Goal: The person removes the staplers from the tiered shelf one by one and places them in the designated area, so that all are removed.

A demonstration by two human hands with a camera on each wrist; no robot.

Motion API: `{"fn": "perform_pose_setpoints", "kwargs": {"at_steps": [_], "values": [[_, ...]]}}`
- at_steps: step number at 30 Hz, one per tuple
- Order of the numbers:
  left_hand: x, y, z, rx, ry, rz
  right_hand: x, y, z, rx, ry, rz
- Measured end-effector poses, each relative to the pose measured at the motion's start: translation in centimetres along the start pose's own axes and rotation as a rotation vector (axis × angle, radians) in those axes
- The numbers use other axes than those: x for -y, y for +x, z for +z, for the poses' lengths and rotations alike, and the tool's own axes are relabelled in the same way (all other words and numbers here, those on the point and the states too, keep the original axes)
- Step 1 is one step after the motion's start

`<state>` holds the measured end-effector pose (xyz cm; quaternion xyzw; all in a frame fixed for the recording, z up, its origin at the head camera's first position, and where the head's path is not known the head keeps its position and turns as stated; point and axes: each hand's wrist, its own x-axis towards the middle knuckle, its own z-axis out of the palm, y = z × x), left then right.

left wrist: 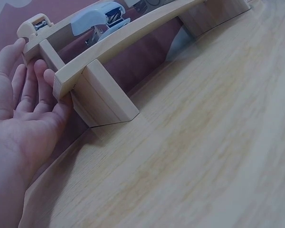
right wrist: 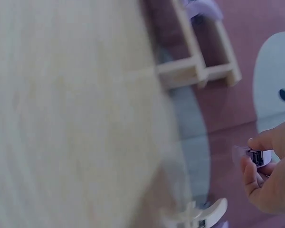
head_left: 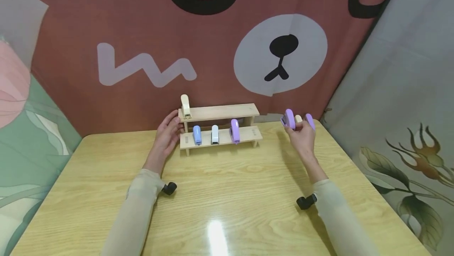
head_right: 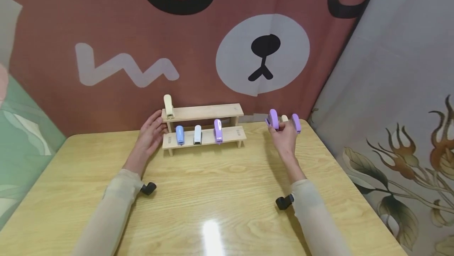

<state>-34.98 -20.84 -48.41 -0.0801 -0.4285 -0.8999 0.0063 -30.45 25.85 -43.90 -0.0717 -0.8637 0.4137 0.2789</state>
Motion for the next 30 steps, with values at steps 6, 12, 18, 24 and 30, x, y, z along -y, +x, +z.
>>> {"fn": "perform_pose_setpoints", "kwargs": {"at_steps": [6,12,18,24,30], "values": [[0.0,0.1,0.0,-0.006,-0.004,0.002,-2.0,0.6,0.4,0.059,-0.039,-0.021],[0.0,0.1,0.1,0.001,0.002,0.002,-3.1,1.5,0.6,0.151,-0.048,0.033],[0.1,0.1,0.2,-0.002,0.008,0.010,-3.7,2.3,0.7,0.206,-0.094,0.086],[0.1,0.1,0.2,0.007,0.006,0.012,-4.3,2.7,1.2,0.227,-0.118,0.124],[0.1,0.0,0.1,0.003,0.017,0.016,-4.6,3.1,1.6,0.245,-0.087,0.119]]}}
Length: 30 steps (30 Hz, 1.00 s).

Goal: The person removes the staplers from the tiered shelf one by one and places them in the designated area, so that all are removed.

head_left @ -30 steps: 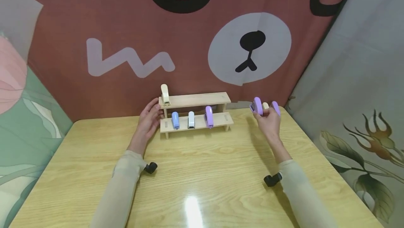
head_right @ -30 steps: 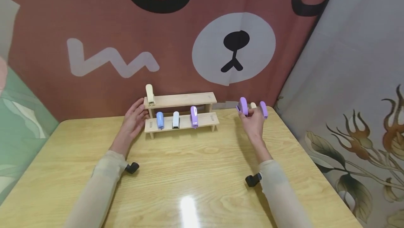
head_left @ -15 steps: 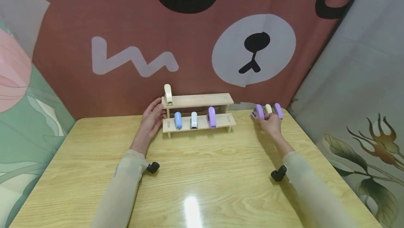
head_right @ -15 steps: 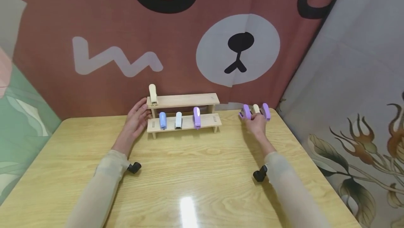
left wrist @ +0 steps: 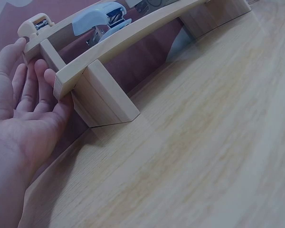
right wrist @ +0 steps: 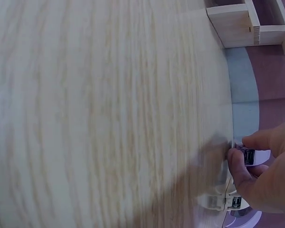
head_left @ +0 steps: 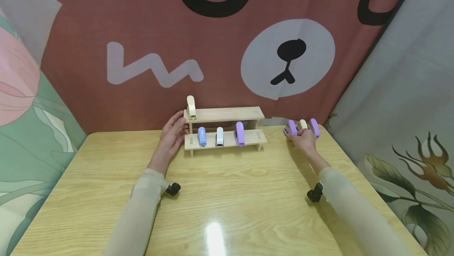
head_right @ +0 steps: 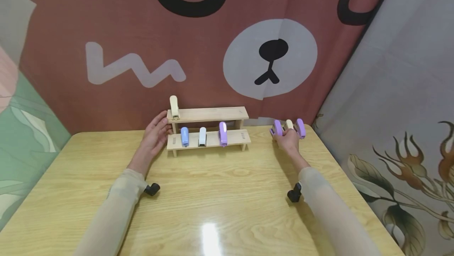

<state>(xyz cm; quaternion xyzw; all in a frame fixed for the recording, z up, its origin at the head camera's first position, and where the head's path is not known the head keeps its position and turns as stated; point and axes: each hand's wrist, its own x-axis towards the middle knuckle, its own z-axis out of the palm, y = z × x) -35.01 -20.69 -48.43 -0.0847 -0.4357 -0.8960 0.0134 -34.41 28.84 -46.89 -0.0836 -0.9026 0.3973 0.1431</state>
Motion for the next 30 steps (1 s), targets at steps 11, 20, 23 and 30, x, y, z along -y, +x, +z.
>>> {"fn": "perform_pose_setpoints", "kwargs": {"at_steps": [11,20,23,30], "values": [[-0.10,0.07,0.18,0.000,-0.020,0.011,-0.16,0.29,0.28,-0.027,-0.063,-0.036],[0.05,-0.20,0.23,-0.013,0.002,0.004,-0.35,0.01,0.23,-0.013,-0.092,-0.028],[0.09,-0.20,0.24,-0.009,0.000,0.009,-0.33,-0.15,0.22,-0.018,-0.097,-0.041],[0.11,-0.05,0.07,-0.006,0.001,0.008,-0.54,-0.15,0.33,-0.024,-0.114,-0.087]]}}
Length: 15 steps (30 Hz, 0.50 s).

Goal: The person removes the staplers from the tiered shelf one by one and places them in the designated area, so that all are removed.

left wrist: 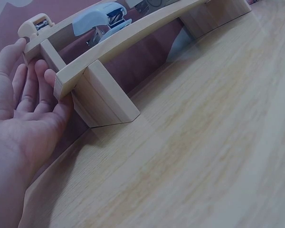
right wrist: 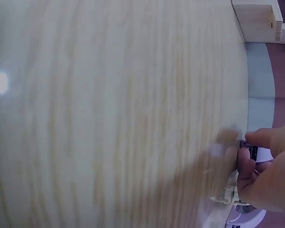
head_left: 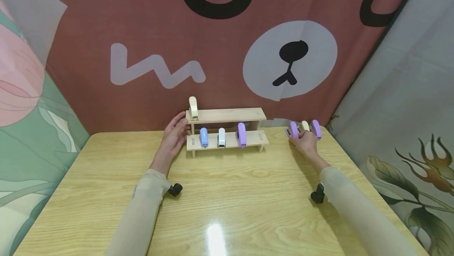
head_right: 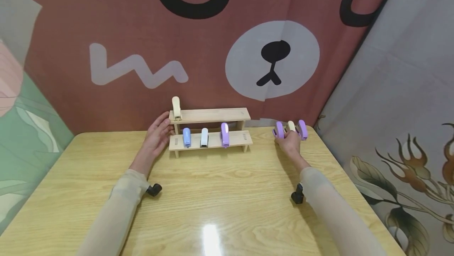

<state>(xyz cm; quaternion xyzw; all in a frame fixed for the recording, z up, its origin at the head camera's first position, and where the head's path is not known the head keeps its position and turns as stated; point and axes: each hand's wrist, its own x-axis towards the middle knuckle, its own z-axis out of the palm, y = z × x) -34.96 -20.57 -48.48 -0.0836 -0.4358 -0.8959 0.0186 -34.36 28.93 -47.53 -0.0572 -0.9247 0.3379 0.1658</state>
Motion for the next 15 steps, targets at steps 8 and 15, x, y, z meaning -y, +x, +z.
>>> {"fn": "perform_pose_setpoints", "kwargs": {"at_steps": [8,15], "values": [[0.0,-0.2,0.0,-0.002,0.009,-0.007,0.3,-0.4,-0.9,0.078,0.038,0.009],[-0.2,0.0,0.0,-0.001,-0.007,-0.009,1.3,-0.9,-2.4,0.062,0.003,-0.046]]}}
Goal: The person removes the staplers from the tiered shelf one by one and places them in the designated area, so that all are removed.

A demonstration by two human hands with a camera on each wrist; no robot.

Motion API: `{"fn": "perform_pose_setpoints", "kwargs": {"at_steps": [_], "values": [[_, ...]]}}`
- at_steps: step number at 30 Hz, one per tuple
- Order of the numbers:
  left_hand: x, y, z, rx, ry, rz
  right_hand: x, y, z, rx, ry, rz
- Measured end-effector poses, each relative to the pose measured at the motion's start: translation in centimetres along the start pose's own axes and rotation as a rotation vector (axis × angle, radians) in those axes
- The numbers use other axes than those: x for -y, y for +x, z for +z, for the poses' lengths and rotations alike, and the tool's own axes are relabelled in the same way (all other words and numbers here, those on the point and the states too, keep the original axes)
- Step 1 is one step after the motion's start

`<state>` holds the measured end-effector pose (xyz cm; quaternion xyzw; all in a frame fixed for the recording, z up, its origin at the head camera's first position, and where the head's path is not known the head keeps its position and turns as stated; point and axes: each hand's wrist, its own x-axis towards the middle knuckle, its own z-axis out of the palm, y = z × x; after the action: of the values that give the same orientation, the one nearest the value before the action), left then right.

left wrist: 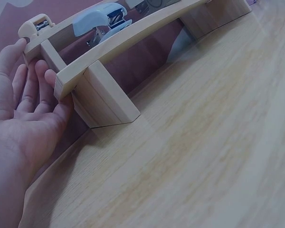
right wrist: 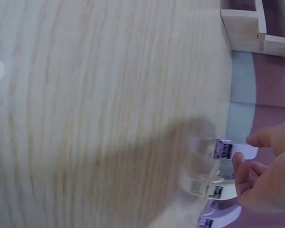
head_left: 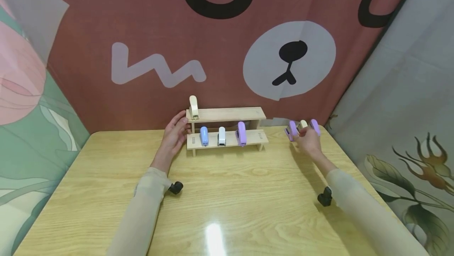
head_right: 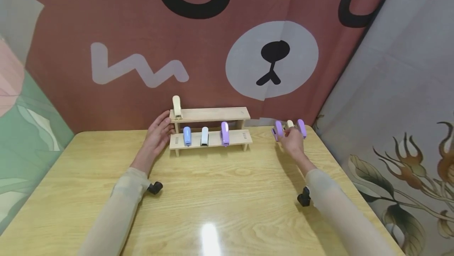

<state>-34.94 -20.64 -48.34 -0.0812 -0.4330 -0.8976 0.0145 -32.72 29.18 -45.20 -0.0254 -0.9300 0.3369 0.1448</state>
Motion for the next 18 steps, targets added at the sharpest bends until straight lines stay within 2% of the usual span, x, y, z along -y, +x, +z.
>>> {"fn": "perform_pose_setpoints", "kwargs": {"at_steps": [6,18], "values": [[-0.1,-0.1,0.0,-0.005,0.002,-0.002,1.1,-0.2,-0.8,-0.038,-0.021,-0.051],[-0.1,-0.1,0.2,-0.008,0.005,-0.006,5.6,-1.7,-1.3,-0.049,0.072,-0.146]]}}
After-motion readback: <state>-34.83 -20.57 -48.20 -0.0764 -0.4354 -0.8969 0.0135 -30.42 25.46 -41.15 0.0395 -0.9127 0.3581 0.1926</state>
